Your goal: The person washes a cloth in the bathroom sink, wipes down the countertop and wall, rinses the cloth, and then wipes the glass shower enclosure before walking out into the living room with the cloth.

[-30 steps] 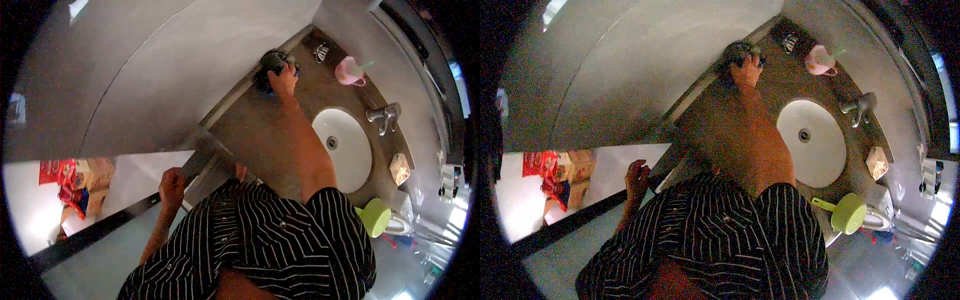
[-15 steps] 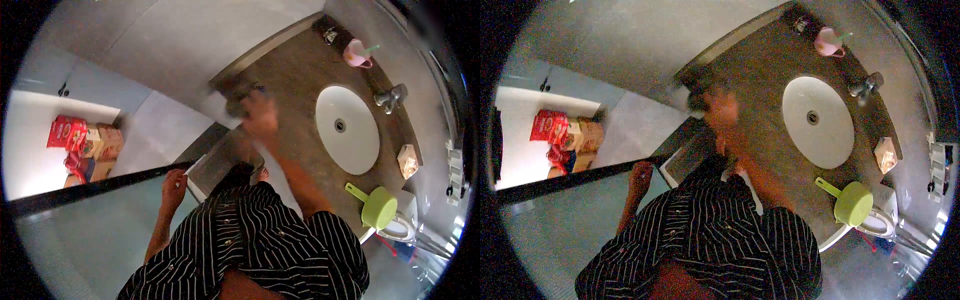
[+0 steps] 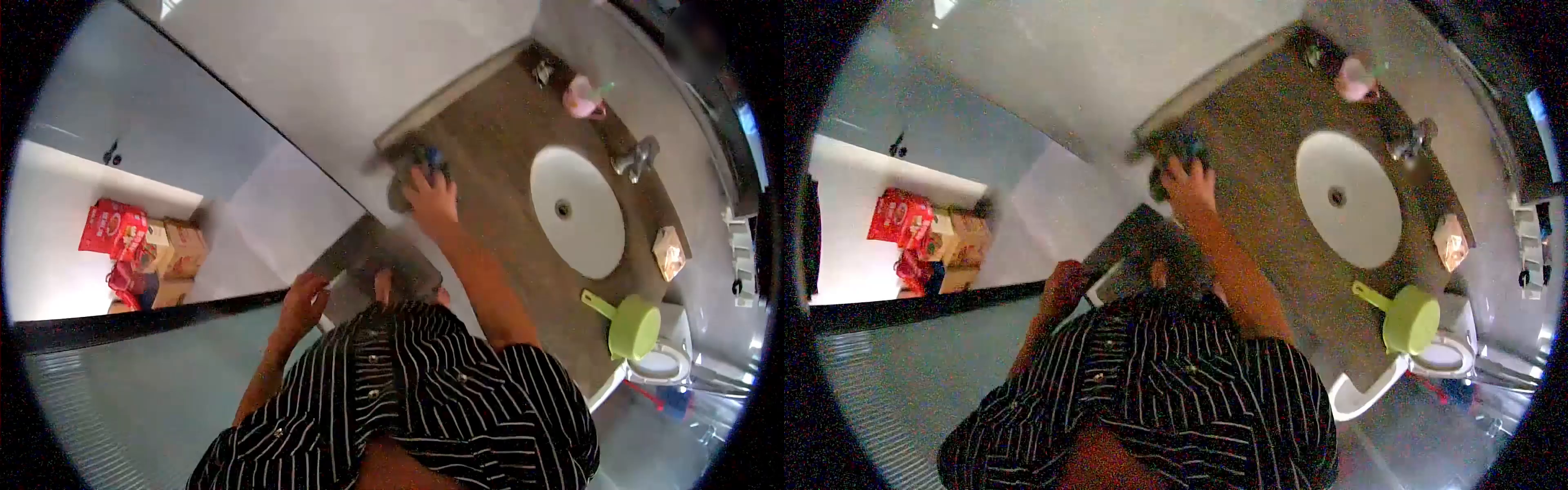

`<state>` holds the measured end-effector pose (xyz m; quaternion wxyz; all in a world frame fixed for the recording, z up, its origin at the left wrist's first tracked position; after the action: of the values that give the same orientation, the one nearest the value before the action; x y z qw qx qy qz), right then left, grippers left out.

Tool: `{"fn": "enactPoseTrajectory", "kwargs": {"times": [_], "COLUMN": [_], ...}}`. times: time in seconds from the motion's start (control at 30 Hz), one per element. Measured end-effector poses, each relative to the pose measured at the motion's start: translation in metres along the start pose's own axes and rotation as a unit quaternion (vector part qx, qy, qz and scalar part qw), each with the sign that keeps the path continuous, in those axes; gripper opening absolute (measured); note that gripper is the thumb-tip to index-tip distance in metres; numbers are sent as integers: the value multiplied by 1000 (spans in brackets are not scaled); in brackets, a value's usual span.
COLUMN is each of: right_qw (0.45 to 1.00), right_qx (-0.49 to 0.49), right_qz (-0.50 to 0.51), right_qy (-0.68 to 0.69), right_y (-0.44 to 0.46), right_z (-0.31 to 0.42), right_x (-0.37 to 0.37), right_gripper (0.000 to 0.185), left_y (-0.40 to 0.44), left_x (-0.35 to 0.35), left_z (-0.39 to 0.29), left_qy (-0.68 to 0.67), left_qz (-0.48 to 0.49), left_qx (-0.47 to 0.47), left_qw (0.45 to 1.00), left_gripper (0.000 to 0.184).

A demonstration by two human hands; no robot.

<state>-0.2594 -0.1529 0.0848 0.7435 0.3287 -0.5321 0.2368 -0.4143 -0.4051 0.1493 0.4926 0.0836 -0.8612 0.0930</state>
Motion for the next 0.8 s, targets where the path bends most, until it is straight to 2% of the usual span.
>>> {"fn": "enactPoseTrajectory", "kwargs": {"times": [0.03, 0.1, 0.17, 0.2, 0.23, 0.33, 0.4, 0.47, 0.5, 0.53, 0.6, 0.67, 0.7, 0.73, 0.8], "right_qw": [998, 991, 961, 924, 917, 882, 880, 844, 823, 788, 774, 697, 699, 700, 755], "right_qx": [17, -75, -69, -63, -12, 121, 151, 152, 154, 146, 73, 37, 44, 49, 105], "right_qz": [-50, 64, -141, -233, -263, -350, -322, -405, -445, -478, -541, -555, -529, -502, -452], "right_qy": [-29, 94, 227, 296, 299, 290, 314, 317, 318, 360, 323, 452, 479, 505, 464], "right_y": [-12, -26, -12, -10, 6, 71, 115, 144, 156, 166, 181, 198, 200, 200, 174], "right_z": [-1, -6, 6, 8, 32, 116, 155, 151, 144, 130, 93, 58, 58, 62, 106], "right_x": [0, 20, 63, 82, 114, 193, 222, 241, 248, 251, 256, 254, 248, 247, 251], "right_gripper": [52, 54, 56, 57, 59, 65, 66, 65, 64, 61, 53, 47, 47, 46, 50], "left_y": [-4, -8, -10, -15, -13, 9, 21, 23, 17, 12, -1, -16, -23, -29, -24], "left_x": [7, 25, 30, 13, 7, 20, 38, 59, 70, 75, 64, 55, 50, 39, 7], "left_z": [18, 44, 84, 120, 128, 118, 111, 107, 105, 113, 148, 161, 167, 172, 201], "left_qy": [-9, 15, 17, 25, 14, -196, -118, -77, -71, -109, -59, -79, -87, -143, -231], "left_qz": [-27, -40, -56, -66, -121, -55, -78, -112, -164, -167, -168, -136, -119, -126, -94], "left_qx": [2, 38, 77, 95, -32, 61, 11, -21, -101, -89, -23, 54, 91, 58, 115], "left_qw": [1000, 998, 995, 993, 992, 977, 990, 990, 979, 976, 984, 986, 985, 980, 962], "left_gripper": [20, 16, 18, 23, 24, 19, 21, 20, 19, 19, 18, 18, 18, 18, 20]}}
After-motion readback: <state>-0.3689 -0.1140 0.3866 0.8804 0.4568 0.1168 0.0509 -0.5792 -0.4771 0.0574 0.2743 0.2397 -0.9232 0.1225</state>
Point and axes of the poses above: each hand's wrist, its own y-axis towards the middle knuckle, its own x-axis out of the back of the hand, z = x × y, the point moved 7 cm from there along y, towards the middle knuckle, and after that the axes turned 5 degrees about y, right-handed, at the moved point
